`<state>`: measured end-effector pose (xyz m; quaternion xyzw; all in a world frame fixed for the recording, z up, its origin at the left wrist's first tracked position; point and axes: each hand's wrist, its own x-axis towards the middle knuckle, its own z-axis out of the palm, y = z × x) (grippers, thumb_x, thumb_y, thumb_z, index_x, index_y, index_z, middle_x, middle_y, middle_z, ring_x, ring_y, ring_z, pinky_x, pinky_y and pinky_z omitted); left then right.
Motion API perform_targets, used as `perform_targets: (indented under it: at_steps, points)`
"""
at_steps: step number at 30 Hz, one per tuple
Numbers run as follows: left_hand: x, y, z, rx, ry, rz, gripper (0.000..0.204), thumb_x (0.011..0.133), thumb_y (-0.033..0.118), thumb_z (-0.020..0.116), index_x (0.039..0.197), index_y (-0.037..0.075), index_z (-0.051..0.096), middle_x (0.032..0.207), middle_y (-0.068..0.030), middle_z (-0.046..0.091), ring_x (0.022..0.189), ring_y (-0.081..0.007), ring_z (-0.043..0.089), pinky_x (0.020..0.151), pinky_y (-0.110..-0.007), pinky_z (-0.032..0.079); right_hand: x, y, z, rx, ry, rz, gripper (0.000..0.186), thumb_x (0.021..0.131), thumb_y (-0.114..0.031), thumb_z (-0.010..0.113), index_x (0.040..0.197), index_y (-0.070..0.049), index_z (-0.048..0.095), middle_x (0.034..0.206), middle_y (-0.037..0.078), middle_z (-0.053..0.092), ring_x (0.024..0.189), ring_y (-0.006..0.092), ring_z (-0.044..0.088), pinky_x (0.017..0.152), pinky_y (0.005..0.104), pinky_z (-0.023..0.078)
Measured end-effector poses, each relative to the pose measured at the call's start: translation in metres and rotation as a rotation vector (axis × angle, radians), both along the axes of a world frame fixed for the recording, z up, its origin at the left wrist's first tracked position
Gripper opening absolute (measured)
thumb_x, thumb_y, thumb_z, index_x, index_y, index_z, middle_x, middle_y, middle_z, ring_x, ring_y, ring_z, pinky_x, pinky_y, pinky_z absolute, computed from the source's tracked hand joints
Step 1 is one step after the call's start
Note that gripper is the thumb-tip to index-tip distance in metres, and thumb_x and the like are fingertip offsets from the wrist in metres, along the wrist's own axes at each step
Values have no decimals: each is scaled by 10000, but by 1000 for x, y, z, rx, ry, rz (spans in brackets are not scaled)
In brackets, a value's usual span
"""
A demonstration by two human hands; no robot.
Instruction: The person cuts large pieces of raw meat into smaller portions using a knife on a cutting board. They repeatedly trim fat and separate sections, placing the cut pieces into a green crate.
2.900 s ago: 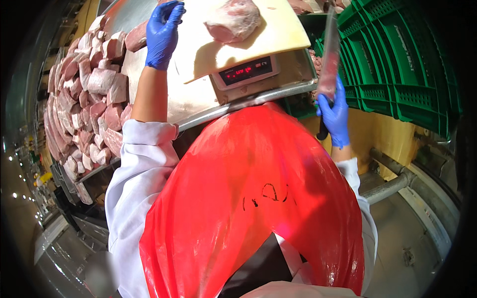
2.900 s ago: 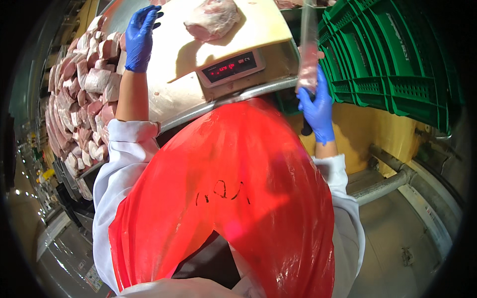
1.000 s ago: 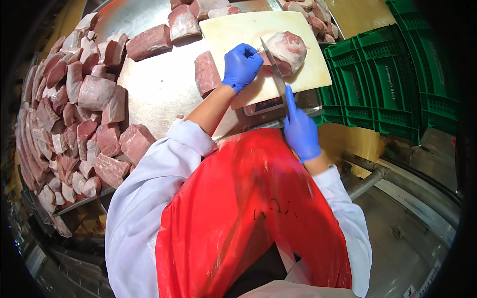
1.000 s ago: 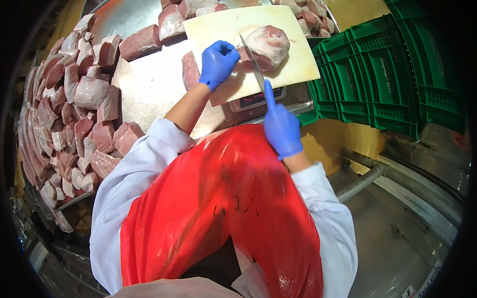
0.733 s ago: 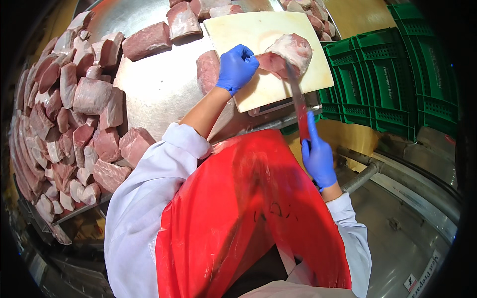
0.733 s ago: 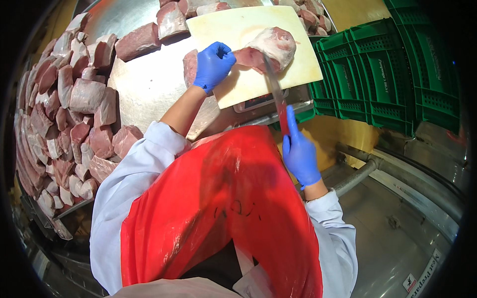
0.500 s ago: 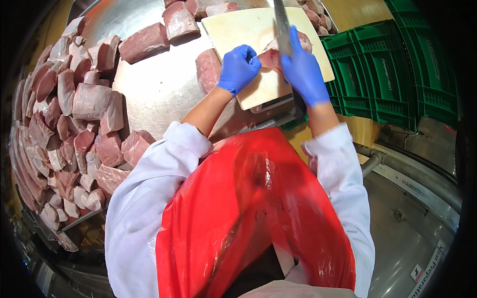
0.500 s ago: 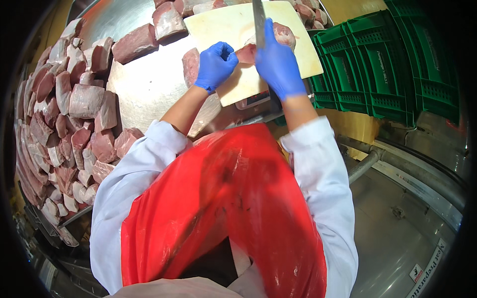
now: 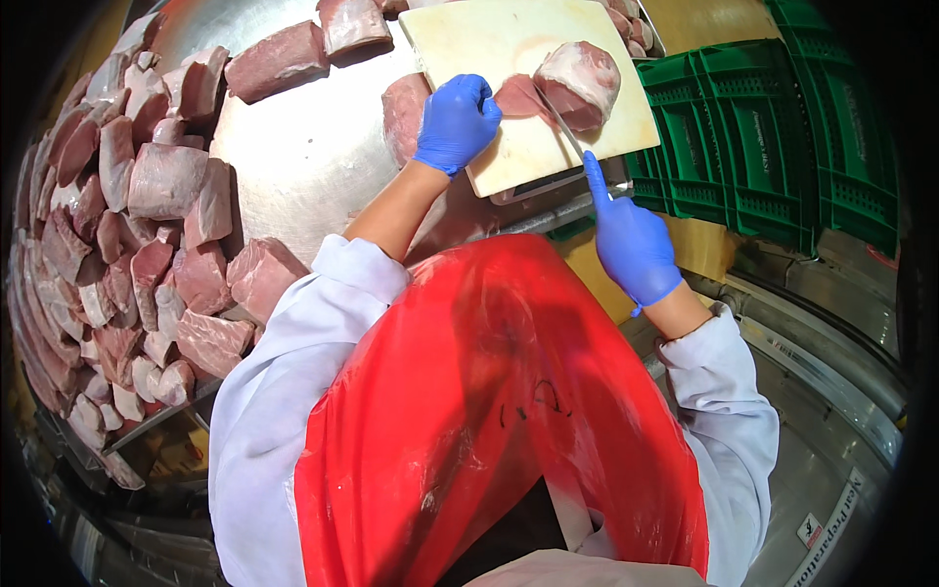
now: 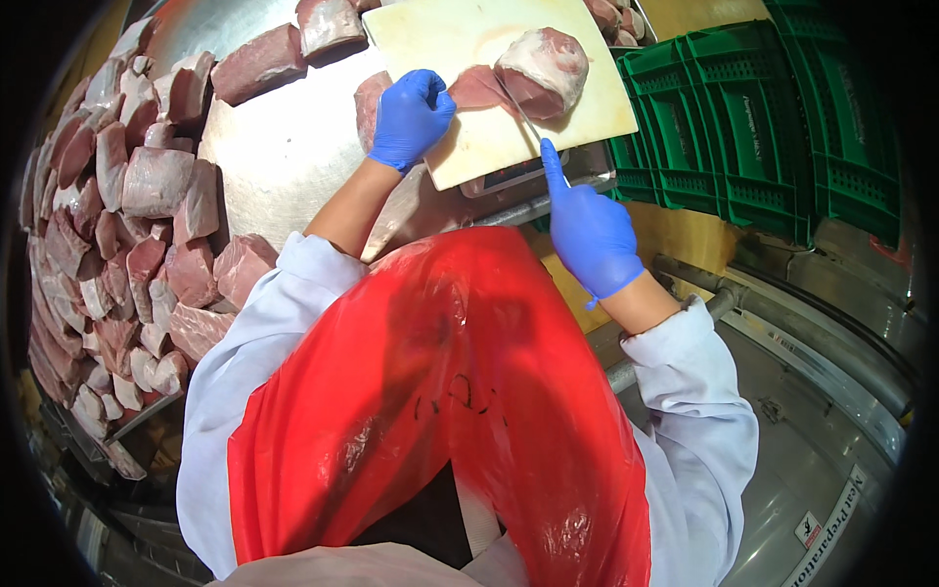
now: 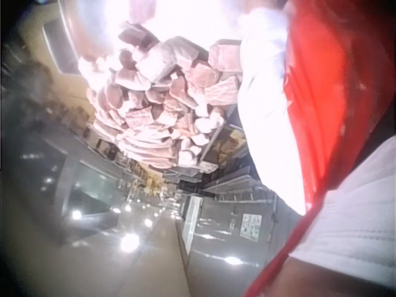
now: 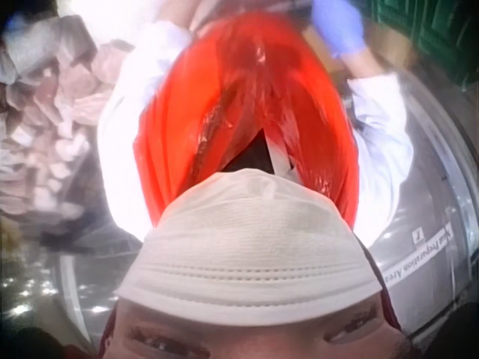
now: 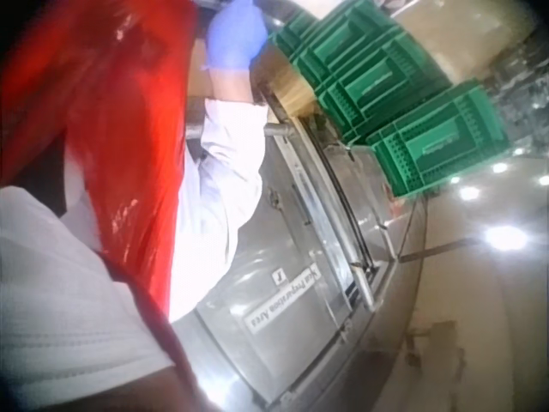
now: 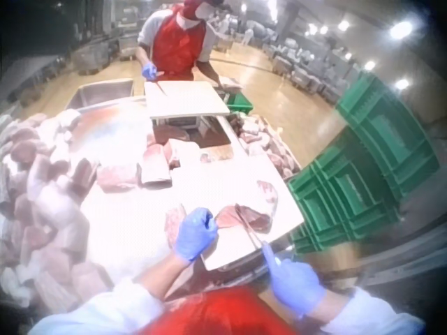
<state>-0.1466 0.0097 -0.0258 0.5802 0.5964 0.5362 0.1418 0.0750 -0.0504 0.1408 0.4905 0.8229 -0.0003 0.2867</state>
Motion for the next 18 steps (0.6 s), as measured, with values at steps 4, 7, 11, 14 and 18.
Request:
perform_targets:
  at_steps: [4, 7, 11, 14, 18]
  points:
    - [1, -5, -1, -4, 41, 27, 73, 785, 84, 677, 784, 36, 623, 725, -137, 626, 628, -273, 614, 614, -378, 502, 36, 2, -10, 60, 53, 129, 904, 824, -20, 563, 1603, -145, 120, 689, 138, 626, 546, 299, 643, 482, 435, 523]
    - [0, -9, 0, -26, 87, 46, 72, 788, 90, 676, 783, 40, 624, 726, -136, 632, 635, -276, 621, 621, -380, 506, 72, 6, -17, 75, 46, 201, 917, 820, -8, 563, 1606, -181, 122, 677, 133, 596, 519, 293, 619, 459, 435, 506]
    - [2, -16, 6, -79, 110, 79, 72, 794, 99, 669, 792, 46, 621, 748, -145, 631, 678, -312, 626, 654, -398, 511, 114, 16, -23, 110, 2, 283, 932, 810, 10, 556, 1606, -249, 145, 692, 138, 561, 503, 293, 593, 457, 422, 499]
    - [3, -19, 10, -146, 158, 106, 72, 801, 94, 654, 803, 36, 612, 799, -161, 638, 726, -343, 633, 684, -423, 512, 133, 28, -24, 101, 91, 314, 933, 809, 9, 556, 1603, -270, 154, 700, 144, 566, 514, 307, 596, 461, 428, 498]
    - [-5, -26, 11, -159, 174, 272, 98, 825, 122, 688, 816, 32, 651, 698, -118, 667, 610, -180, 652, 614, -322, 531, 188, 37, -20, 57, 137, 353, 925, 813, 4, 556, 1598, -297, 169, 694, 145, 557, 525, 331, 592, 472, 458, 496]
